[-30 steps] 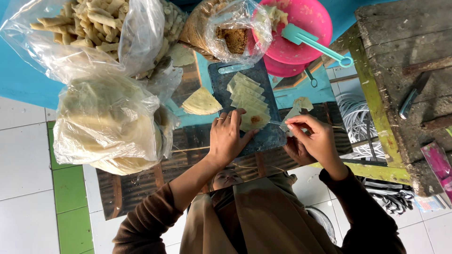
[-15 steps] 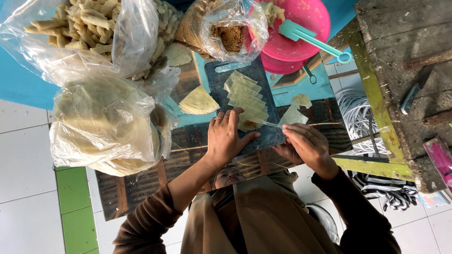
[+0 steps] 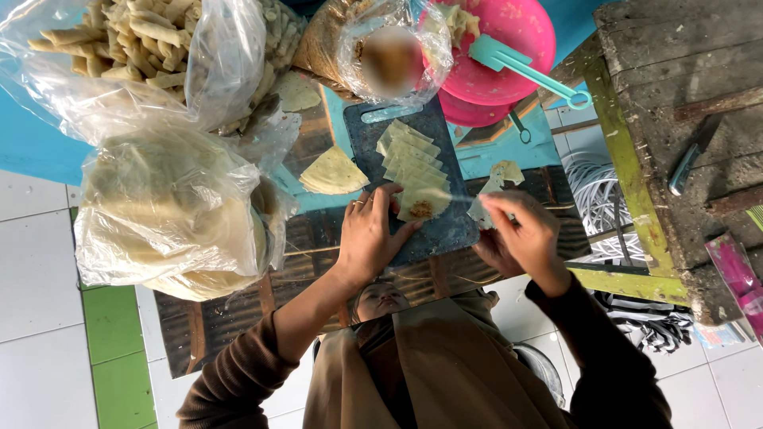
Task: The person arranges thin triangular dough pieces into overlapping rows on a cutting board, using a plastic spatula to lift and reposition them, and pinches brown filling from a plastic-wrapped bag onto the dough layers. Bags of shaped dough pieces sit beside the board as the stacked rows accumulate.
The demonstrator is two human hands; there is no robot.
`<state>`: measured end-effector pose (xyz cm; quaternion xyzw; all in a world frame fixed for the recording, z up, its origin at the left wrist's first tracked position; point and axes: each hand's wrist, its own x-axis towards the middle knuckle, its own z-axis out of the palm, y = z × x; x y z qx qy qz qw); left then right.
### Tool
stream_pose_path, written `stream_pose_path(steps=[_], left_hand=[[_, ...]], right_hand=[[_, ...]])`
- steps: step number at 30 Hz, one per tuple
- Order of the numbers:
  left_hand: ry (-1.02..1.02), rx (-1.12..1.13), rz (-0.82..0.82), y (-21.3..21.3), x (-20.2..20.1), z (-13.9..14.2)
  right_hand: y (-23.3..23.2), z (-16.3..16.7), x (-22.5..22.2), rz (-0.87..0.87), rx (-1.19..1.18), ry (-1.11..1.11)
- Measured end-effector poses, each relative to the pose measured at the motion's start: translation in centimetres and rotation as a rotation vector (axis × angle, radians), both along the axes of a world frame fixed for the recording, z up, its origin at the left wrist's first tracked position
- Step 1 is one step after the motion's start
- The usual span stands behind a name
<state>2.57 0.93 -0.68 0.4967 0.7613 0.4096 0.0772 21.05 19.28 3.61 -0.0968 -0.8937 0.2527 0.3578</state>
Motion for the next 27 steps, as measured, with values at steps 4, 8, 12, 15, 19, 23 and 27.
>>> stream_pose_path(steps=[4, 8, 12, 15, 19, 23, 27], left_hand=[[0.031, 0.019, -0.014, -0.1, 0.4, 0.1], [0.076, 0.082, -0.021, -0.3, 0.2, 0.3], [0.072, 0.093, -0.049, -0.6, -0.1, 0.5], [0.038, 0.104, -0.061, -0.3, 0.0, 0.5], [0.021, 0.090, -0.059, -0.4, 0.1, 0.5], [0.024, 0.069, -0.058, -0.4, 0.1, 0.6], [0.058, 0.040, -0.064, -0.6, 0.1, 0.7]], right_hand=[[3.5, 1.8, -3.6, -0.037, 0.026, 0.031], [7.1, 3.2, -12.1, 0.004, -0.121, 0.086], [5.9, 3.6, -15.9, -0.040, 0.483, 0.108], [3.3, 2.7, -12.7, 0.088, 0.236, -0.085], [1.7, 1.6, -7.1, 0.039, -0.058, -0.409], [0.8, 0.3, -3.9, -0.083, -0.233, -0.559], [0.0, -1.2, -3.3, -0.016, -0.264, -0.439]])
